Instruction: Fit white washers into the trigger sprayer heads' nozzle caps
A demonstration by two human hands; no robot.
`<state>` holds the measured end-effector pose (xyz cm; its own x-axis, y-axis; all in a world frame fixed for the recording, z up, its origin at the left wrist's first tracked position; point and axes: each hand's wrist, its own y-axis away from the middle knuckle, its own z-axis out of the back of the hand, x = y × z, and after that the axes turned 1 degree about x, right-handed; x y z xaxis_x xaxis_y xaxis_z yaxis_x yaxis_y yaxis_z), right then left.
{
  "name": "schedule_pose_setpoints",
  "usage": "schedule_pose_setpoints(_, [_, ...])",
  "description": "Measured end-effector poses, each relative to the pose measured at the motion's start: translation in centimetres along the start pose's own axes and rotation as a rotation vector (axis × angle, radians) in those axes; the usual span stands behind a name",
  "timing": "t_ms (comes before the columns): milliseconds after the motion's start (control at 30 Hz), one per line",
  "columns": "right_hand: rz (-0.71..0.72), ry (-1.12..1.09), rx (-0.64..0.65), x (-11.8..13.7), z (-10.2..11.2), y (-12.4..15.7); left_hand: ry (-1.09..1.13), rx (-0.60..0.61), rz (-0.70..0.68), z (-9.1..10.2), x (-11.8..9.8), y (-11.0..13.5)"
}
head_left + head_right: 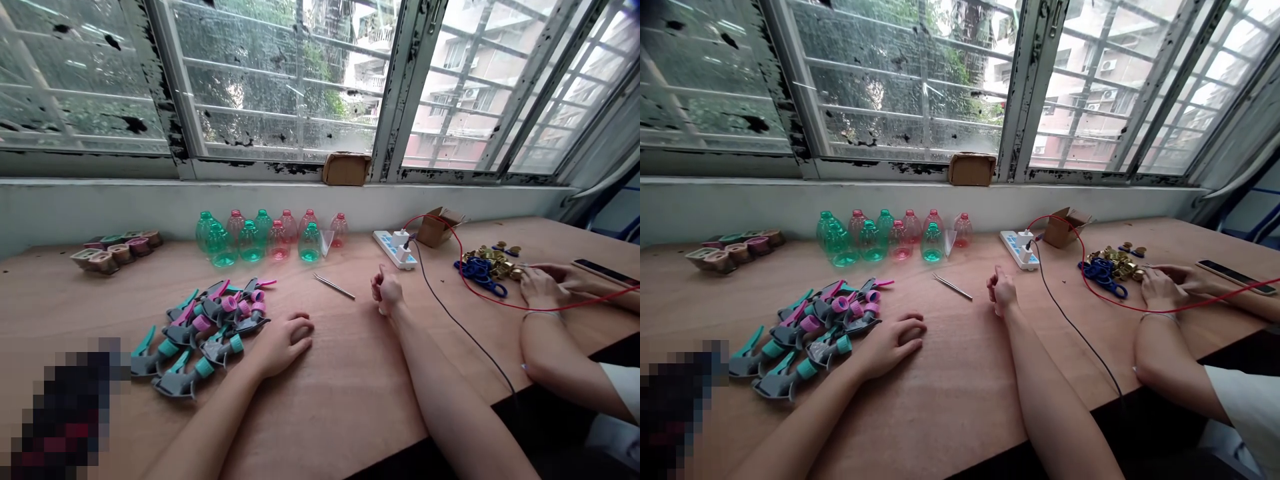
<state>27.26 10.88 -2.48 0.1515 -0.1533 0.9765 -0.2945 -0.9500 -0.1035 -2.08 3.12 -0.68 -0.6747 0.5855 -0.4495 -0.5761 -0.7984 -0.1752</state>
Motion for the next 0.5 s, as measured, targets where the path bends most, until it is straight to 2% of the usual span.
schedule_pose_setpoints(200, [0.048, 0.111, -0.02, -1.7, -0.1, -0.1, -0.003, -0.004, -0.012, -0.2, 0.1, -0.1])
schedule_pose_setpoints(500, [0.084, 0.222, 0.018, -2.1, -0.3, 0.0, -0.009, 0.006, -0.013, -0.2, 0.1, -0.2])
